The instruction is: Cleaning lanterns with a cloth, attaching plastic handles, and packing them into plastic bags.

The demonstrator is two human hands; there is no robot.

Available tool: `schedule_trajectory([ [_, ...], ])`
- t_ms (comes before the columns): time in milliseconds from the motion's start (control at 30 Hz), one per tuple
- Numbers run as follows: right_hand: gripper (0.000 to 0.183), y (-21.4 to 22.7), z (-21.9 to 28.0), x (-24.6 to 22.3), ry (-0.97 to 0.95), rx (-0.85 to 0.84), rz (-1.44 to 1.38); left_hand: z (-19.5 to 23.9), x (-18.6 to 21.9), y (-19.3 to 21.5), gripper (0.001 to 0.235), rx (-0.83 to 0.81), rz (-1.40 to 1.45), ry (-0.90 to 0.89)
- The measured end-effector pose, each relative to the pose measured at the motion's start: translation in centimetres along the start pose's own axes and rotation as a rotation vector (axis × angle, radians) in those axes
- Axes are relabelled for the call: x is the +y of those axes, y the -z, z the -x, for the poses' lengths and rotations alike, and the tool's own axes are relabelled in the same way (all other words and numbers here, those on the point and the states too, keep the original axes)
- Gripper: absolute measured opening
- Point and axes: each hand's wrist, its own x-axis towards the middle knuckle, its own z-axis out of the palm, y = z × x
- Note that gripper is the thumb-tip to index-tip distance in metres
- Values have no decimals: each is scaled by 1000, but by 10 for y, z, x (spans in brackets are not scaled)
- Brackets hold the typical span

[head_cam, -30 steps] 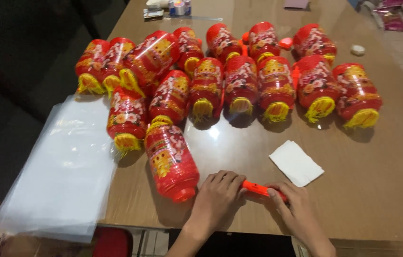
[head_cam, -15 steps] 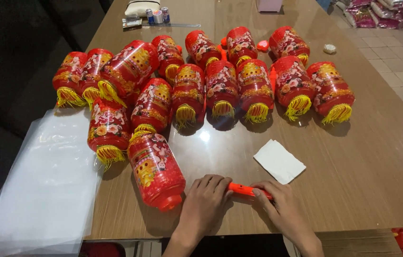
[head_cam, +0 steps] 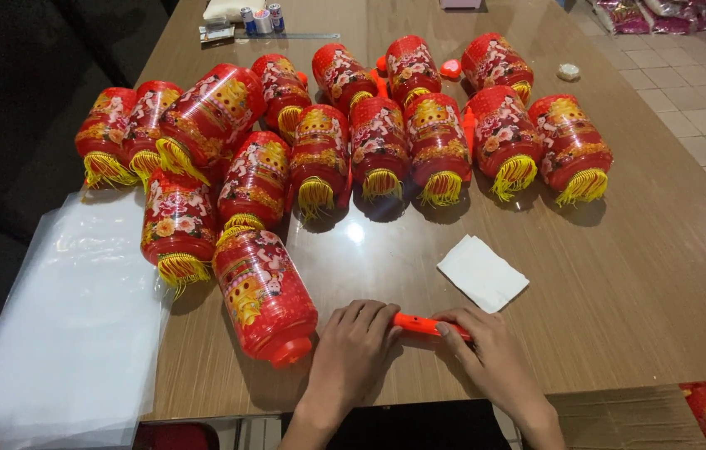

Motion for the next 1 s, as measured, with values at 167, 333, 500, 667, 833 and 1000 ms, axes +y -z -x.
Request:
schedule_trajectory([
  [167,44,1,1,-1,-4,-11,-14,0,1,2,27,-15,-12,2],
  [333,43,1,1,-1,46,14,-26,-1,3,4,27,11,-21,0],
  [500,46,2,0,-1,40,6,-45,-2,3,6,28,-12,-5,1],
  [667,44,2,2,-4,29,-2,-57,0,3,3,26,31,-2,-9],
  [833,42,4,0,-3,38,-2,-65,0,6,18,53,106,61,-15],
  [1000,40,3,0,-4,61,12,-41,22,14,65,73,519,-596,354],
])
